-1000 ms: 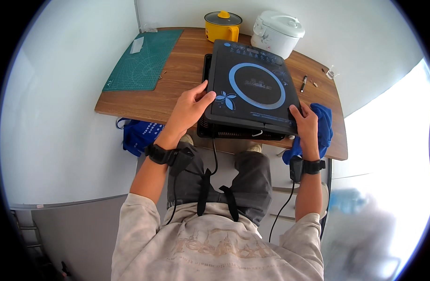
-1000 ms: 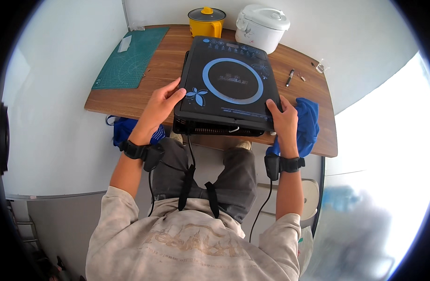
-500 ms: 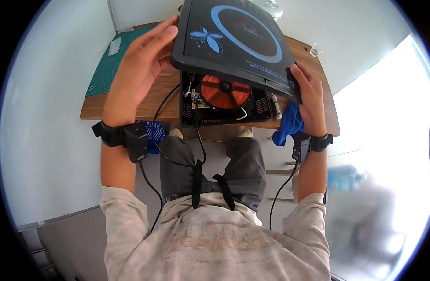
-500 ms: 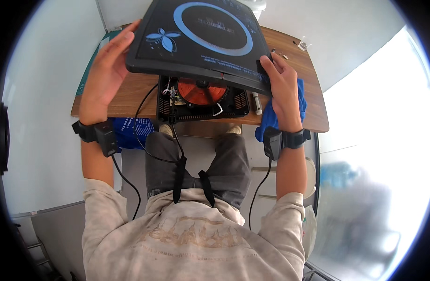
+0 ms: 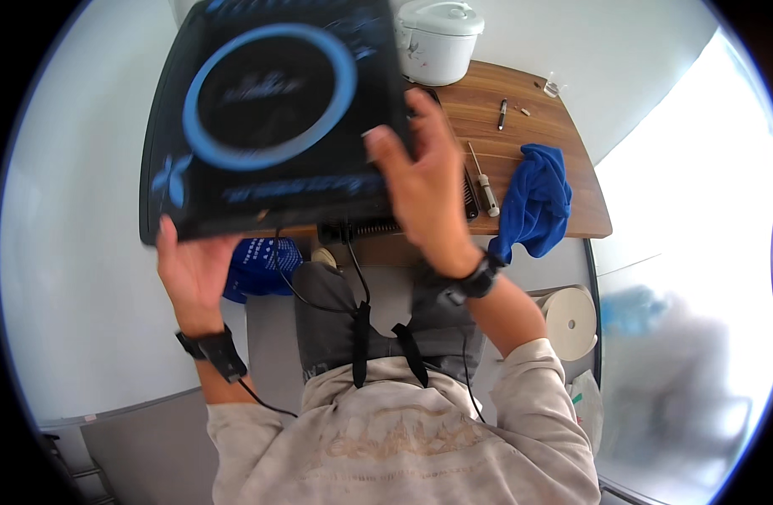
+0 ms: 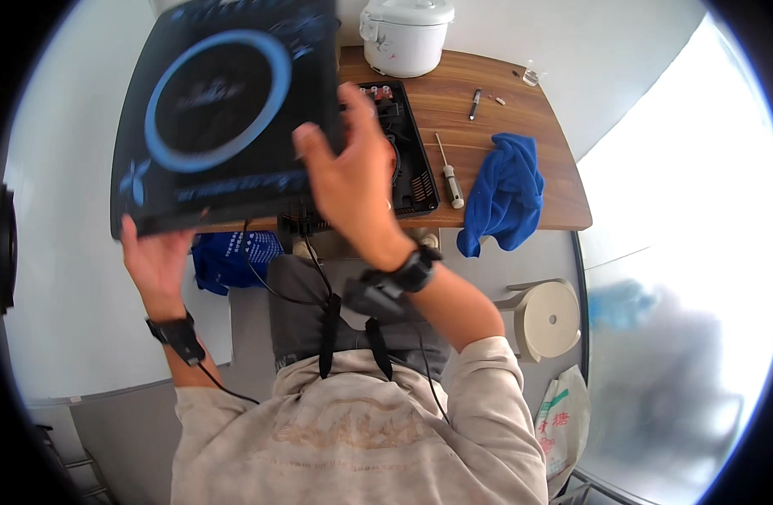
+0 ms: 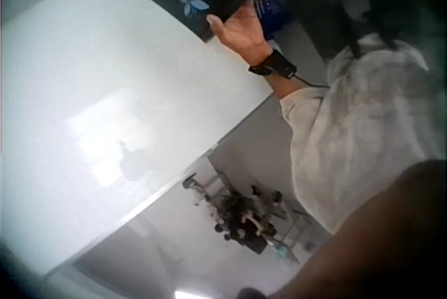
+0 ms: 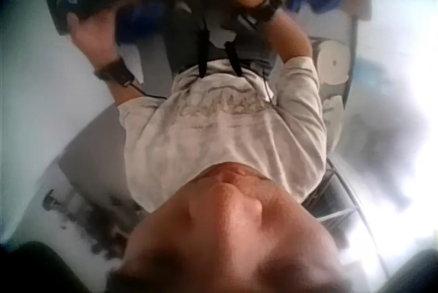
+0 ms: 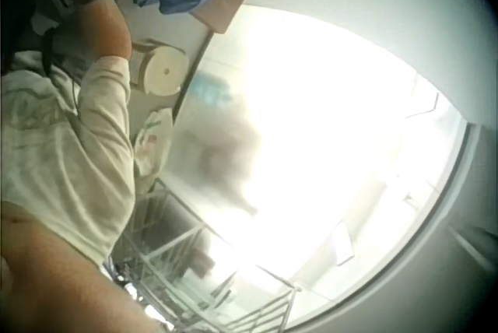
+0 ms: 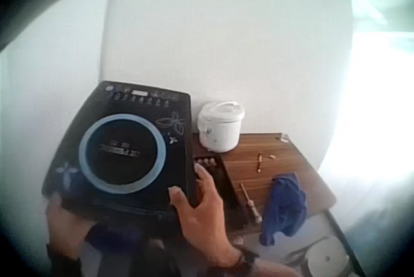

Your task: The person uses a screwdriver to remove screws from the bottom of a black portable induction cooktop. They then lift off the top cover to reveal the internal components, including a large copper coil and circuit board, and place the cover on the table.

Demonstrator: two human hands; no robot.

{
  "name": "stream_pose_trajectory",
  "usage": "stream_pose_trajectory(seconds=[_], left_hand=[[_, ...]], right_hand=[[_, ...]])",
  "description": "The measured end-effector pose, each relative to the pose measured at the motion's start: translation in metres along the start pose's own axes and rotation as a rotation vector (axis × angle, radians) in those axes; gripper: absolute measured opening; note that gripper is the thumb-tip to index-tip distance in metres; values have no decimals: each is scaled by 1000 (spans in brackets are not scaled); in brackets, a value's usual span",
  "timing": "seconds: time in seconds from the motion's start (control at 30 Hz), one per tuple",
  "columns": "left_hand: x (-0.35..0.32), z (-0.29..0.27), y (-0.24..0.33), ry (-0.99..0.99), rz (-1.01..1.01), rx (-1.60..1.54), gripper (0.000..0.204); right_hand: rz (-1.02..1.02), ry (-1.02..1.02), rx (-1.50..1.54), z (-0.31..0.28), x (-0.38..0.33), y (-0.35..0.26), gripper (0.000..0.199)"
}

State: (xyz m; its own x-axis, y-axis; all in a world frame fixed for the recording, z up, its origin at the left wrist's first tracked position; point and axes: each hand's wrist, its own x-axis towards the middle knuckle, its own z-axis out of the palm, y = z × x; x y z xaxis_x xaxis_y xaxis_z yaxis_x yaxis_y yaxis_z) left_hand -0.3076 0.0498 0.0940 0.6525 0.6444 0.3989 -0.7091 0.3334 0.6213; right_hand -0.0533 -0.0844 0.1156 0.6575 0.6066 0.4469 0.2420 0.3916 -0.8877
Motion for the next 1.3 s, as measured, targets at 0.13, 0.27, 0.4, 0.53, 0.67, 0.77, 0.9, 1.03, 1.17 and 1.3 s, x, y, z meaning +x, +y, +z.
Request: stream_pose_trajectory(seconds=[0.13, 0.27, 0.4, 0.53, 0.67, 0.77, 0.9, 1.03, 1.17, 1.3], left_hand=[[-47, -27, -7, 565, 141, 128, 49], [-96, -69, 8, 664, 189, 90, 42], [-121, -93, 16, 653, 229, -11, 40], [-121, -108, 18, 702, 233, -48, 38], [-119, -139, 23, 715, 204, -63, 37], [-116, -154, 17, 729, 170, -101, 33], [-98, -154, 15, 750, 146, -141, 26], [-93, -154, 22, 828, 35, 143, 24], [-93, -172, 30, 848, -28, 65, 26], [-93, -180, 31, 829, -60, 19, 34]], right_hand=[[-80, -59, -40, 47, -35, 44, 63], [73, -198, 181, 79, -58, 52, 67], [309, -347, 300, 89, -71, 51, 71], [553, -597, 370, 94, -71, 49, 68], [740, -713, 488, 103, -70, 53, 62], [760, -704, 566, 116, -68, 62, 55], [781, -677, 553, 126, -59, 67, 48], [748, -666, 484, 138, -47, 70, 47], [756, -678, 483, 155, -39, 88, 45], [733, -620, 486, 169, -36, 96, 41]])
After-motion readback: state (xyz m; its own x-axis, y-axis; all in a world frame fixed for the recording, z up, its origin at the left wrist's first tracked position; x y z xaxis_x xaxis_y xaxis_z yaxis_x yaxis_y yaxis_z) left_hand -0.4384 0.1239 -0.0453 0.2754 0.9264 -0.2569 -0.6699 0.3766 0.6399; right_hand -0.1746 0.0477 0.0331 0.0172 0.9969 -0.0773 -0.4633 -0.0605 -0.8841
